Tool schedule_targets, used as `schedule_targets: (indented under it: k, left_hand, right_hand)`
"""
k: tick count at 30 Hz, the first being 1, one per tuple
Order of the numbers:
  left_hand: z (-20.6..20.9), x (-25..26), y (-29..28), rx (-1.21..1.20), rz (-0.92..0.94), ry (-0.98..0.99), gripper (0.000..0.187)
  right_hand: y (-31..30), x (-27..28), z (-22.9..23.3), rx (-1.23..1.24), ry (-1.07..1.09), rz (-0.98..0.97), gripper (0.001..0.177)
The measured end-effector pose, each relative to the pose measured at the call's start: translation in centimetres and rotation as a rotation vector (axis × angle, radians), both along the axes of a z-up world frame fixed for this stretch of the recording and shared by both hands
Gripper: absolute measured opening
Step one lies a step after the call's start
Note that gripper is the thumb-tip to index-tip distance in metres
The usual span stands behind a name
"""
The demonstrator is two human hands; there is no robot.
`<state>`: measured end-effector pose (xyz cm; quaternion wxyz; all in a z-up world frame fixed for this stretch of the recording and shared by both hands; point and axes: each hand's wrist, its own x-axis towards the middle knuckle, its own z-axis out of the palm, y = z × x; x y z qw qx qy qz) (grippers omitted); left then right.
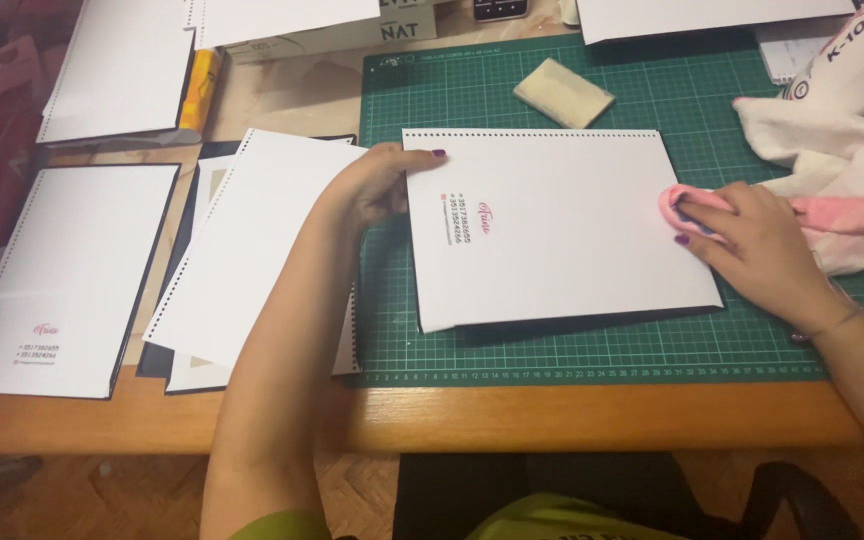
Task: Cleaning a notebook cover with a cloth and sponge and aligning it with pages for assembly.
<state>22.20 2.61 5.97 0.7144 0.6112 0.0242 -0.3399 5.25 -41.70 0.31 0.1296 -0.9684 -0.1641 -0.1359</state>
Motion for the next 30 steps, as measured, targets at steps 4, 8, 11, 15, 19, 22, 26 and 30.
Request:
schedule_targets:
  k: [4, 8, 11, 15, 19, 22, 26, 30]
  left_hand:
    - [0.5, -0.8, 3.3, -0.161, 0.028, -0.110, 0.040]
    - [3.7, -4.1, 5.8, -0.151, 0.324, -0.096, 0.026]
    - [0.4, -3.4, 4.2, -0.623, 0.477, -0.245, 0.024]
    - [0.1, -5.5, -2.3, -0.904, 0.697, -0.200, 0.036]
    - [-0.7, -4.7, -7.5, -0.912, 0.788, -0.114, 0.021]
    - [0.7, -5.7, -9.9, -0.953, 0.750, -0.120, 0.057]
    - [0.2, -7.0, -12.2, -0.948, 0.730, -0.201, 0.038]
    - [1.8, -8.9, -13.6, -0.939, 0.735, -0.239, 0.037]
  right_hand:
    - [-2.2, -0.4, -1.1, 0.305, -0.139, 0.021, 0.036]
    - [-2.4, -1.6, 0.4, 0.323, -0.283, 0.036, 0.023]
    - [-2.5, -1.1, -0.5, 0.508, -0.375, -0.009, 0.034]
    - [-0.7, 0.9, -0.9, 1.030, -0.171, 0.037, 0.039]
    - [4.6, 2.4, 3.5, 1.811, 0.225, -0.038, 0.027]
    - [9.1, 3.1, 7.2, 1.645, 0.344, 0.034, 0.026]
    - [13.2, 4.3, 6.5, 1.730, 0.274, 0.041, 0.017]
    - [17.1, 4.5, 7.0, 1.870, 0.182, 0.044, 0.007]
